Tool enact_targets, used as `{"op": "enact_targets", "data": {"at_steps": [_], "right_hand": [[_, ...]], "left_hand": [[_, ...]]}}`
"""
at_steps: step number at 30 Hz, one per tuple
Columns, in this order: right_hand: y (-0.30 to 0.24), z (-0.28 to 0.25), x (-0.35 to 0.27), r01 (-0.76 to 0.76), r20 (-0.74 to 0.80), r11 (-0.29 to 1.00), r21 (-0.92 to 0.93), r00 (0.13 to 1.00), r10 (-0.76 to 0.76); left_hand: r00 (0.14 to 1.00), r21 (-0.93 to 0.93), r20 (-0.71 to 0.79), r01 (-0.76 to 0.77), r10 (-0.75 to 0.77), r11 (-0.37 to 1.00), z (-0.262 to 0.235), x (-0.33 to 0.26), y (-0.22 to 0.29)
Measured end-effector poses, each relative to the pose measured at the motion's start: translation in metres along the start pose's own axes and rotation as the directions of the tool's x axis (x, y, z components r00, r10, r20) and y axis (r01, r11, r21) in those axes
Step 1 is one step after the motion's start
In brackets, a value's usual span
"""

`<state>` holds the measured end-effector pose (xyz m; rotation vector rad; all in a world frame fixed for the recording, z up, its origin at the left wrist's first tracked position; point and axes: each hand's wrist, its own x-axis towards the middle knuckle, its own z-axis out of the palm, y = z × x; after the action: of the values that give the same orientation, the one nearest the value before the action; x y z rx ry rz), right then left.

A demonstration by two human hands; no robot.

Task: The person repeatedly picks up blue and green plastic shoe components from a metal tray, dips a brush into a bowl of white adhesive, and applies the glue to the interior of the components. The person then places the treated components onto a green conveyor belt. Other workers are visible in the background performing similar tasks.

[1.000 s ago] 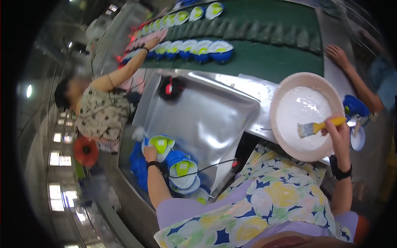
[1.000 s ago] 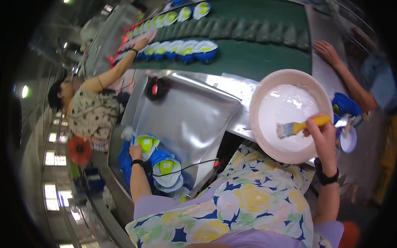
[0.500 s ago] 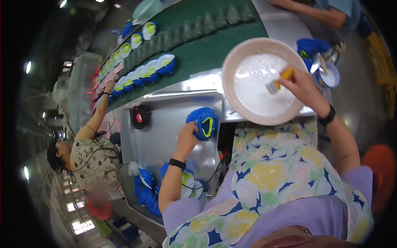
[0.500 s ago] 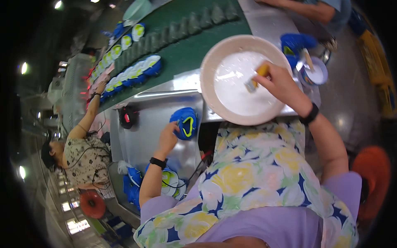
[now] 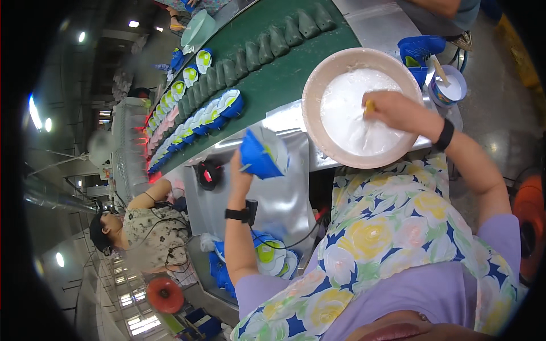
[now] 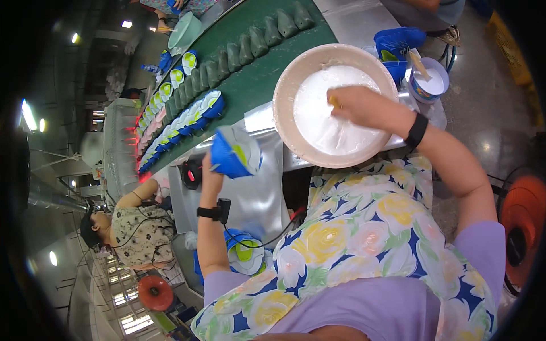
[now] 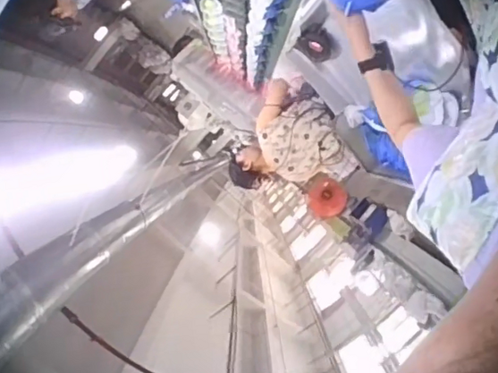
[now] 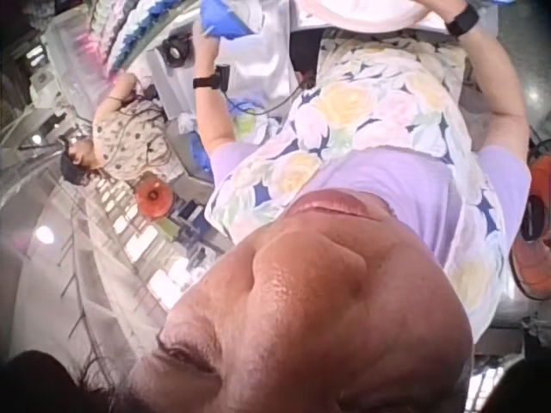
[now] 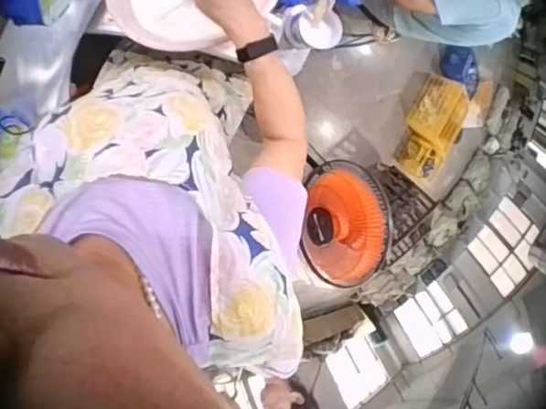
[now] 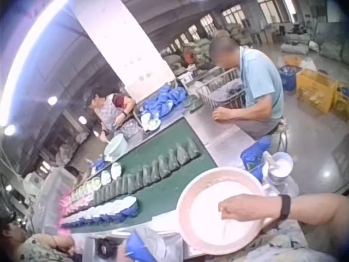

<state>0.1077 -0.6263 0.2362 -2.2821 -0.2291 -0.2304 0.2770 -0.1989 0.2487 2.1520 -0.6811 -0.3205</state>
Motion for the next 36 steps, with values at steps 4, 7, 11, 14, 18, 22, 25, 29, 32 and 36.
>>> {"op": "enact_targets", "data": {"at_steps": [4,7,11,14,18,22,25,29,32,36], "right_hand": [[0.000,-0.045,0.011,-0.059,-0.115,0.991,0.120,0.991,0.073],[-0.005,-0.052,0.020,0.025,-0.247,0.973,0.229,0.968,0.034],[-0.017,-0.064,0.027,0.108,-0.331,0.945,0.308,0.944,0.000],[-0.011,-0.061,0.027,0.126,-0.404,0.964,0.233,0.915,-0.022],[-0.021,-0.063,0.016,-0.046,-0.449,0.976,0.211,0.883,0.138],[-0.020,-0.039,0.011,-0.134,-0.501,0.934,0.331,0.814,0.294],[-0.016,-0.019,0.008,-0.163,-0.413,0.815,0.556,0.797,0.441],[-0.026,-0.014,0.007,-0.145,-0.279,0.641,0.754,0.813,0.511],[-0.025,-0.024,0.002,-0.031,-0.379,0.695,0.718,0.821,0.427],[-0.019,-0.040,-0.002,0.102,-0.481,0.859,0.501,0.858,0.178]], "left_hand": [[0.938,-0.703,0.229,0.344,-0.260,0.622,-0.002,0.033,0.028],[0.927,-0.696,0.324,0.369,-0.190,0.616,0.027,0.058,0.042],[0.894,-0.640,0.387,0.436,-0.225,0.633,0.068,0.090,0.065],[0.927,-0.702,0.359,0.343,-0.105,0.624,0.092,0.101,0.085],[0.732,0.503,0.231,-0.654,0.641,0.566,0.095,0.100,0.071],[0.836,0.175,-0.178,-0.492,0.519,0.853,0.120,0.092,0.066],[0.931,-0.590,-0.310,-0.348,0.193,0.729,0.140,0.096,0.094],[0.809,-0.392,-0.466,-0.551,0.358,0.736,0.142,0.104,0.087],[0.722,0.266,-0.348,-0.536,0.598,0.801,0.133,0.110,0.102],[0.989,-0.398,0.137,-0.002,0.061,0.917,0.102,0.105,0.067]]}}
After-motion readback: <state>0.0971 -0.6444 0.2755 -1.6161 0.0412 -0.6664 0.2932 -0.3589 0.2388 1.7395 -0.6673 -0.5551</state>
